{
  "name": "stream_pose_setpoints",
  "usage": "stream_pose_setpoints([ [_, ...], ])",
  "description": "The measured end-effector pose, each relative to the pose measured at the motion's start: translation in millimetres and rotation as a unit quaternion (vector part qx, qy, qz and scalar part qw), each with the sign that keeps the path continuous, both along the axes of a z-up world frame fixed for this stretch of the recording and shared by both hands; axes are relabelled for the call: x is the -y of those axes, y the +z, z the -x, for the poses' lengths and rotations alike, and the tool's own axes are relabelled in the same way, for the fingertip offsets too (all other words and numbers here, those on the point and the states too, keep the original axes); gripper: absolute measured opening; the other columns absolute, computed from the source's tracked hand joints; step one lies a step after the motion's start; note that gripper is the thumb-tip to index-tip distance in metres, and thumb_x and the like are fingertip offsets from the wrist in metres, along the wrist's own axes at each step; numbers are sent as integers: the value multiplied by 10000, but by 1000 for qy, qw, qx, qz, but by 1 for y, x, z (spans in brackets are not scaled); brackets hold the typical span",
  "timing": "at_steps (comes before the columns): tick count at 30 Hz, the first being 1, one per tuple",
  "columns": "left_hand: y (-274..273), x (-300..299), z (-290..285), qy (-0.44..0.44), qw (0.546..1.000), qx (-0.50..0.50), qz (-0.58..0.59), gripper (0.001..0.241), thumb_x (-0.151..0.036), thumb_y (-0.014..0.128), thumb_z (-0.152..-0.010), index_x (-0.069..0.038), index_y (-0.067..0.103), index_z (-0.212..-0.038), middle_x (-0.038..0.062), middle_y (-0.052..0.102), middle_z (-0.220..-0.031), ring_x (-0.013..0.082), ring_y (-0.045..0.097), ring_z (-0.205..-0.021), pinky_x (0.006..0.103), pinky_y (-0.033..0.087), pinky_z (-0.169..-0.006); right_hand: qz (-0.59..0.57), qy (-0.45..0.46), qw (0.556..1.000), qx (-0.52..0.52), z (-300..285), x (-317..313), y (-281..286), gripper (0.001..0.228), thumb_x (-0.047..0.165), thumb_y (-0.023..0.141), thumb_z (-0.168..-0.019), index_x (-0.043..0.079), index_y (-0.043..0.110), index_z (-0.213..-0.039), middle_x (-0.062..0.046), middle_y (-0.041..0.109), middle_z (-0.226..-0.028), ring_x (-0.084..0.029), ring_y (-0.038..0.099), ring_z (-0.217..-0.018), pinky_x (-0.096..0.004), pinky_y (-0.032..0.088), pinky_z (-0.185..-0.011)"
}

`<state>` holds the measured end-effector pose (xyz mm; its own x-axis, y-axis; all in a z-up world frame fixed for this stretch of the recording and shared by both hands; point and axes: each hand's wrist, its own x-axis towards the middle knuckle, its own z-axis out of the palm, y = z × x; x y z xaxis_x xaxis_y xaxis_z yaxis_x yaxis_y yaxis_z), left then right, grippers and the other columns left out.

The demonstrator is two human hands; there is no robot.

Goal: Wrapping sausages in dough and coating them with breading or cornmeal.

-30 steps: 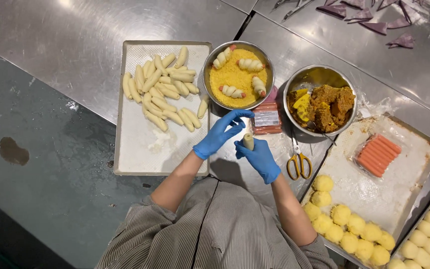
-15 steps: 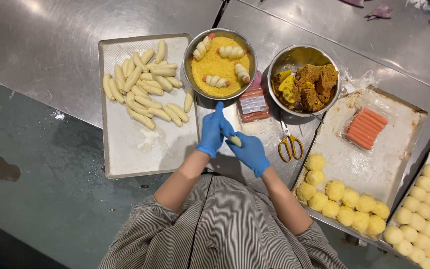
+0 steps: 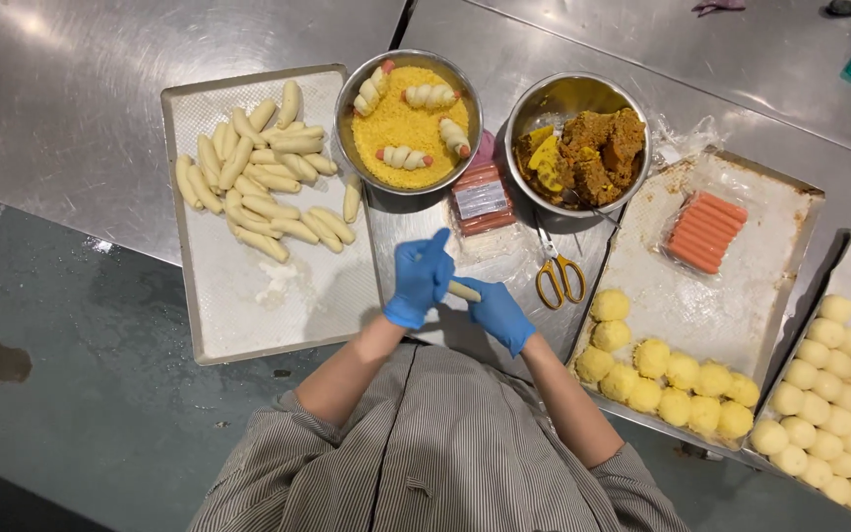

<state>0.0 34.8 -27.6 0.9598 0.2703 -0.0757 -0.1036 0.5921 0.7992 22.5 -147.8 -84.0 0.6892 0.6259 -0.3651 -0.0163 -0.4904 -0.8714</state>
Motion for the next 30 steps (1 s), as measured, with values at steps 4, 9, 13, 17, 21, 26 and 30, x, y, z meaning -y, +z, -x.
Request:
stream_pose_setpoints([
  [4,51,-56,-39,118,981,-61,138,608,-296,509,-1093,-169,345,-522,-31,302,-415,104,279,-301,283,212,-322,3,14,998,61,18,0,75,296,203,599,-949,130,735,-1202,-134,764,-934,-236,732,-775,-360,563,-717],
  [9,38,-27,-41,21,988,-55,140,620,-329,507,-1111,-180,306,-544,-34,288,-428,101,256,-315,295,188,-346,107,58,989,78,5,16,68,246,332,661,-976,158,776,-1107,-135,749,-871,-290,694,-788,-378,527,-748],
  [13,-10,48,-44,-175,983,-54,16,552,-349,475,-1113,-104,582,-630,18,524,-574,151,483,-508,303,400,-523,-32,0,998,57,-2,47,6,507,286,795,-899,104,515,-1279,-62,663,-1103,-221,661,-955,-346,528,-834],
  [17,-41,56,-80,-186,941,50,-280,392,-359,430,-1095,-43,661,-1121,106,633,-1087,255,564,-1033,386,435,-927,-174,-178,963,-107,-14,65,5,398,232,698,-963,10,540,-1253,-49,684,-1007,-128,670,-830,-284,539,-737],
  [21,-117,61,-96,-153,771,3,-618,413,-312,649,-958,-21,647,-1250,186,624,-1223,365,569,-1127,483,468,-978,-169,-254,947,-99,-20,84,-3,275,217,639,-1014,-7,641,-1174,-7,604,-807,-66,521,-636,-234,424,-561],
  [26,-110,76,-85,-185,659,-32,-729,508,-325,757,-840,-15,588,-1205,205,561,-1226,387,530,-1123,499,425,-982,-196,-286,935,-70,-24,100,-17,241,232,532,-1093,12,588,-1177,31,446,-682,-51,375,-562,-238,293,-503],
  [30,-103,75,-82,-81,636,17,-767,589,-337,788,-761,-9,566,-1197,206,546,-1249,374,527,-1122,480,416,-983,-205,-318,924,-62,-21,104,-11,209,232,445,-1120,42,530,-1130,33,424,-655,-64,356,-530,-251,279,-476],
])
